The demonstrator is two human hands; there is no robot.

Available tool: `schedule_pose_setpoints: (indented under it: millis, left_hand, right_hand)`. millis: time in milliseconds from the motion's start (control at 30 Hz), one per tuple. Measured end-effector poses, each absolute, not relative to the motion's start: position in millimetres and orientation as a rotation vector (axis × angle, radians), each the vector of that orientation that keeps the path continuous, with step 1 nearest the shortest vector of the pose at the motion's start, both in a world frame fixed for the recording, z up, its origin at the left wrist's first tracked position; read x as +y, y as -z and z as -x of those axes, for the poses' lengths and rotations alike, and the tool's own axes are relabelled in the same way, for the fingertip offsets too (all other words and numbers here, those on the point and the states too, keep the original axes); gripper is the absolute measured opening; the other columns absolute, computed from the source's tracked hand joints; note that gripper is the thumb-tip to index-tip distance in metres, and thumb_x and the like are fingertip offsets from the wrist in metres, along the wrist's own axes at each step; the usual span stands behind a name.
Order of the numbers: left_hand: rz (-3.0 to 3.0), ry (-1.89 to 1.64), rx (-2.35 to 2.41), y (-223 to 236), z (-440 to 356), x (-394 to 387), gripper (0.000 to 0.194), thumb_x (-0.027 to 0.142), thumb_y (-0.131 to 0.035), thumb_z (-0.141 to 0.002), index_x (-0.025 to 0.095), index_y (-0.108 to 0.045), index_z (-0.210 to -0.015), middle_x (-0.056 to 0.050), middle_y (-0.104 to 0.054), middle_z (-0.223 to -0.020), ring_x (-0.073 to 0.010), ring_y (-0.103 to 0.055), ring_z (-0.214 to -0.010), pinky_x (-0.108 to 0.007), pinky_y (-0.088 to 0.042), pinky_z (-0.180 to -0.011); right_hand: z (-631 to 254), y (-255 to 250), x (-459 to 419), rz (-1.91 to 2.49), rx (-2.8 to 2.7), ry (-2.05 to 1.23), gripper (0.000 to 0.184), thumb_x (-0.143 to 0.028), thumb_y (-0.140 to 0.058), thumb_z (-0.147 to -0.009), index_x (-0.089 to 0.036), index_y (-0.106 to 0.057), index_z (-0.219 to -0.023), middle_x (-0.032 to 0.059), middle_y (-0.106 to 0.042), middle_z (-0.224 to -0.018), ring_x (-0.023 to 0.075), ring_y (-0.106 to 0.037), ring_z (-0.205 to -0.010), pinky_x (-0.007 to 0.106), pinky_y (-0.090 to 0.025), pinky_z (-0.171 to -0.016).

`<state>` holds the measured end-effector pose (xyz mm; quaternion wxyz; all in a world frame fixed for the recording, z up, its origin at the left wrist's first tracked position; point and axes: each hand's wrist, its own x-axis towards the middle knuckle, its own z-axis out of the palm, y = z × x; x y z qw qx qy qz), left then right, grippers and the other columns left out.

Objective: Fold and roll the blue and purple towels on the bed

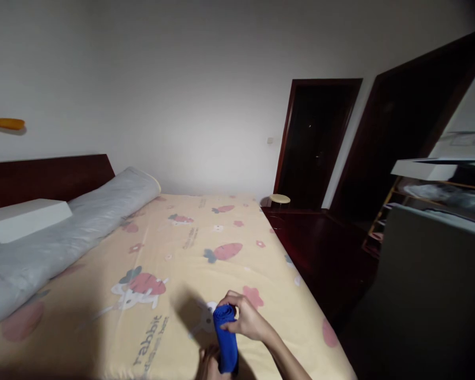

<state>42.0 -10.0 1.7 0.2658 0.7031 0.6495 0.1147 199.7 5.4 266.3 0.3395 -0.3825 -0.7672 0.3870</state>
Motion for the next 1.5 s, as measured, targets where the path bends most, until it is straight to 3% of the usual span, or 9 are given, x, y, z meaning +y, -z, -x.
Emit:
schedule_pose_setpoints:
  millis: [133, 233, 433, 767, 967, 1167, 1300, 1500]
  left_hand:
    - [-1.909, -0.241, 1.710, 2, -38, -11, 0.074, 0.050, -0.066, -0.059, 0.023, -0.061, -0.127, -0.011, -0.056, -0.140, -0.0365, -0.042, -0.133, -0.046, -0.027, -0.113]
    - [-1.933, -0.269, 1.741, 2, -37, -16, 0.081, 0.052, -0.067, -0.061, 0.020, -0.053, -0.135, -0.012, -0.051, -0.145, -0.0350, -0.034, -0.138, -0.045, -0.022, -0.115]
    - [-2.075, -0.412, 1.671, -2, -38, -25, 0.070, 0.039, -0.073, -0.061, 0.028, -0.056, -0.129, -0.005, -0.057, -0.137, -0.0303, -0.043, -0.130, -0.042, -0.030, -0.109]
    - [-2.153, -0.541, 1.654, 2, -35, -26, 0.065, 0.035, -0.076, -0.060, 0.033, -0.060, -0.123, -0.004, -0.063, -0.130, -0.0314, -0.050, -0.124, -0.045, -0.037, -0.103]
    - [-2.165, -0.530, 1.624, 3, -31, -22, 0.062, 0.035, -0.076, -0.061, 0.033, -0.062, -0.121, -0.003, -0.065, -0.126, -0.0300, -0.053, -0.120, -0.042, -0.041, -0.101]
    - [-2.149, -0.539, 1.607, 3, -29, -20, 0.059, 0.034, -0.075, -0.062, 0.031, -0.063, -0.121, -0.005, -0.066, -0.125, -0.0308, -0.053, -0.121, -0.043, -0.043, -0.101]
    - [-2.156, -0.592, 1.606, 5, -29, -22, 0.057, 0.034, -0.073, -0.065, 0.032, -0.062, -0.121, -0.004, -0.066, -0.125, -0.0306, -0.054, -0.120, -0.044, -0.043, -0.100]
    - [-2.168, -0.670, 1.576, 3, -28, -27, 0.053, 0.035, -0.070, -0.070, 0.032, -0.061, -0.122, -0.005, -0.065, -0.126, -0.0301, -0.054, -0.120, -0.045, -0.043, -0.099]
  right_hand:
    - [-218, -289, 12, 1.031, -2.031, -0.938, 0.038, -0.012, -0.079, -0.055, -0.022, -0.072, -0.091, -0.0004, -0.061, -0.087, 0.0170, -0.057, -0.080, 0.026, -0.043, -0.070]
    - [-250, -325, 17, 1.038, -2.051, -0.829, 0.033, -0.017, -0.079, -0.059, -0.021, -0.071, -0.091, 0.0003, -0.061, -0.087, 0.0172, -0.056, -0.079, 0.027, -0.044, -0.072]
    - [-330, -360, 25, 1.182, -2.056, -0.646, 0.033, -0.035, -0.078, -0.067, -0.020, -0.068, -0.095, 0.0029, -0.065, -0.089, 0.0183, -0.056, -0.079, 0.030, -0.046, -0.074]
    - [-413, -278, 51, 1.501, -1.877, -0.609, 0.038, -0.038, -0.074, -0.061, -0.018, -0.069, -0.093, 0.0021, -0.067, -0.082, 0.0186, -0.058, -0.072, 0.030, -0.048, -0.066]
    - [-448, -319, 85, 1.531, -1.829, -0.430, 0.040, -0.042, -0.071, -0.063, -0.017, -0.068, -0.094, 0.0017, -0.068, -0.082, 0.0172, -0.057, -0.068, 0.029, -0.047, -0.065]
    - [-465, -355, 110, 1.479, -1.865, -0.034, 0.028, -0.029, -0.062, -0.072, -0.019, -0.064, -0.098, 0.0053, -0.067, -0.097, 0.0212, -0.061, -0.087, 0.033, -0.047, -0.081]
    - [-476, -313, 91, 1.546, -1.941, 0.191, 0.029, -0.019, -0.052, -0.076, -0.020, -0.059, -0.104, 0.0073, -0.062, -0.101, 0.0212, -0.058, -0.093, 0.033, -0.047, -0.082]
    - [-483, -142, 14, 1.782, -2.282, 0.232, 0.054, -0.005, -0.047, -0.062, -0.022, -0.063, -0.110, 0.0109, -0.065, -0.110, 0.0254, -0.062, -0.101, 0.035, -0.052, -0.084]
